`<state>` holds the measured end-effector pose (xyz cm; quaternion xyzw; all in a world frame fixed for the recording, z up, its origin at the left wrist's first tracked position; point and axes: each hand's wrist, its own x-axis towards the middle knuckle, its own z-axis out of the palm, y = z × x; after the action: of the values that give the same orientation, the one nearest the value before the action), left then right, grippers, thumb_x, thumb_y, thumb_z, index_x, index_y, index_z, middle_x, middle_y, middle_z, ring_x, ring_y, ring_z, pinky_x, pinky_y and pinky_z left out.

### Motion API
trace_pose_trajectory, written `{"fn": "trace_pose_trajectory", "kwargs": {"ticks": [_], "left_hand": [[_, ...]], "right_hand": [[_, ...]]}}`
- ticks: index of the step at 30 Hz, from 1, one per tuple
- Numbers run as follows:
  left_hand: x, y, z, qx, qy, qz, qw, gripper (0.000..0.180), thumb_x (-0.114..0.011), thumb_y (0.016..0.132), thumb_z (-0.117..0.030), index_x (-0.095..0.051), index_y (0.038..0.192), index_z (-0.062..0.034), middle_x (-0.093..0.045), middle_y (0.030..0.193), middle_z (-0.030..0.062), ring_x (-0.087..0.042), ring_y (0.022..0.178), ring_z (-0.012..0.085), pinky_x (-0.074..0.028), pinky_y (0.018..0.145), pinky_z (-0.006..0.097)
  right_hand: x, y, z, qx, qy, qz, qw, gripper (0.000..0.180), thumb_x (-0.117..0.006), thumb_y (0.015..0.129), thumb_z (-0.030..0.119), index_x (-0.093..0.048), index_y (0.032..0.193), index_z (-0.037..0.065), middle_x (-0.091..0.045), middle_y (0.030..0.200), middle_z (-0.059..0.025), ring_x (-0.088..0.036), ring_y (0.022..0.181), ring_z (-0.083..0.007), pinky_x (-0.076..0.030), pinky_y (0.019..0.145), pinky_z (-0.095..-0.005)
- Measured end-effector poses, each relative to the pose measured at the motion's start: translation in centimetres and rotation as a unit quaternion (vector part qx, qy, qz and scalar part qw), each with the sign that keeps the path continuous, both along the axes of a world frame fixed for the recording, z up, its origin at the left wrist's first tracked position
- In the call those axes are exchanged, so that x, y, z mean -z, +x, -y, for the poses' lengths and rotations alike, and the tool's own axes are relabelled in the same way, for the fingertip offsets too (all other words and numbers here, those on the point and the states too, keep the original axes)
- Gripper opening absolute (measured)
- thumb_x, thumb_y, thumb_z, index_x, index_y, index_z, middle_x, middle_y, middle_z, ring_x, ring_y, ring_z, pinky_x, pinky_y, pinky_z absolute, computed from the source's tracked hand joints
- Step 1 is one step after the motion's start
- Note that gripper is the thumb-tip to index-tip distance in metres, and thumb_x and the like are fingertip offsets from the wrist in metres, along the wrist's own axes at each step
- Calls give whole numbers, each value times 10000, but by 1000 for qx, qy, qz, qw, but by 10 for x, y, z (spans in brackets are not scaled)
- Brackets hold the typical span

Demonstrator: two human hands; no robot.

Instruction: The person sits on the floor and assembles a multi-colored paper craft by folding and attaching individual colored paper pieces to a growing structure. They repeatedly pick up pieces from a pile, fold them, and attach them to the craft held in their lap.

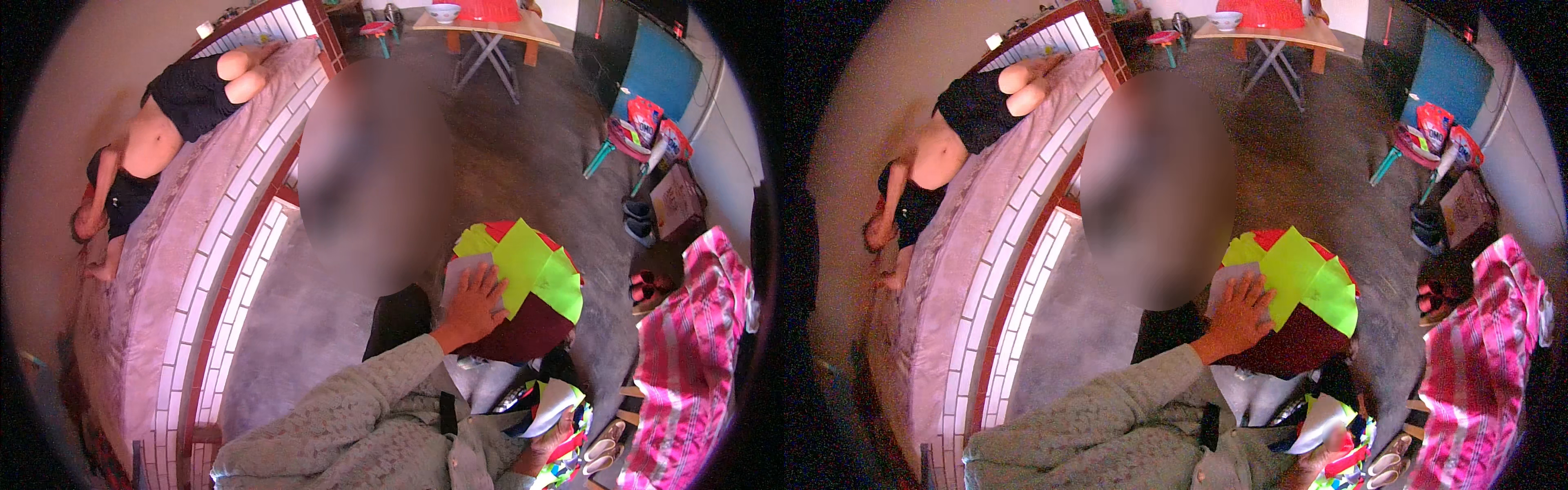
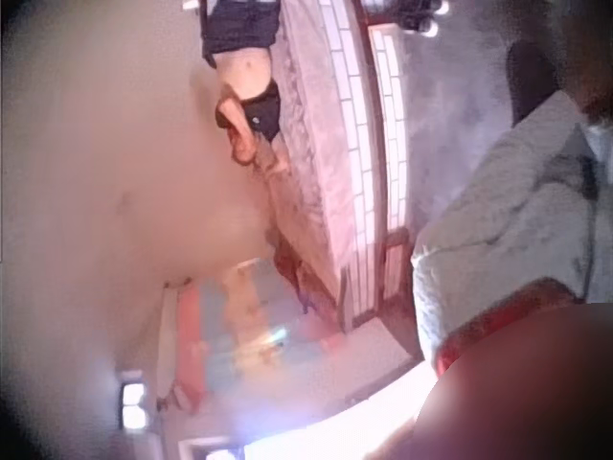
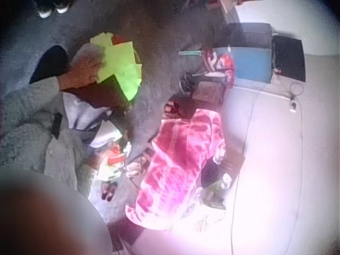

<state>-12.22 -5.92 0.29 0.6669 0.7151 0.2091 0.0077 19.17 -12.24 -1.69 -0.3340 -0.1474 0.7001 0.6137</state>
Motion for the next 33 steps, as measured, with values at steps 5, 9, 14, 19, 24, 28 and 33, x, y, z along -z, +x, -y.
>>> {"fn": "trace_pose_trajectory", "kwargs": {"ticks": [5,9,14,19,24,28,33], "left_hand": [[3,1,0,-5,-7,18,1000,615,-566,794,-418,-449,1294,-80,-324,1408,168,-225,1326,366,-146,1060,545],[0,1,1,-5,-7,16,1000,627,-553,800,-435,-431,1310,-90,-304,1421,162,-207,1339,353,-130,1067,540],[-2,0,5,-19,-17,23,999,633,-551,798,-442,-428,1308,-87,-296,1424,167,-202,1341,353,-121,1074,537],[2,3,-1,7,-10,44,999,638,-551,793,-432,-428,1305,-71,-291,1424,178,-200,1341,355,-117,1076,540],[-2,-1,9,-2,-11,83,996,667,-563,763,-418,-430,1299,-46,-283,1428,179,-162,1360,345,-48,1092,532],[7,2,6,-8,5,81,997,663,-568,752,-421,-446,1289,-51,-273,1432,178,-156,1362,341,-41,1093,535],[9,3,4,-12,7,83,996,664,-566,744,-430,-454,1286,-63,-272,1434,172,-151,1363,346,-28,1093,538]], "right_hand": [[16,11,-6,-27,-2,-13,1000,462,-580,863,276,-464,1229,21,-552,1170,-139,-569,1007,-272,-489,853,-397],[10,7,-8,-29,-12,18,999,459,-575,864,273,-463,1229,18,-552,1171,-140,-568,1010,-272,-486,857,-398],[4,-11,-20,-53,-21,50,997,456,-570,866,268,-463,1229,14,-552,1171,-142,-566,1014,-273,-482,861,-400],[-5,-40,-30,-78,-22,78,994,453,-564,867,263,-463,1229,10,-553,1172,-143,-565,1018,-273,-478,866,-402],[-4,-64,-43,-141,-26,101,985,450,-559,869,259,-463,1229,6,-553,1172,-144,-563,1022,-274,-474,870,-404],[-6,-75,-45,-158,-21,111,981,448,-555,870,255,-463,1229,3,-553,1172,-145,-562,1025,-274,-471,874,-405],[-7,-84,-48,-176,-15,116,977,445,-549,872,250,-463,1229,-1,-553,1173,-147,-560,1029,-275,-468,879,-407]]}}
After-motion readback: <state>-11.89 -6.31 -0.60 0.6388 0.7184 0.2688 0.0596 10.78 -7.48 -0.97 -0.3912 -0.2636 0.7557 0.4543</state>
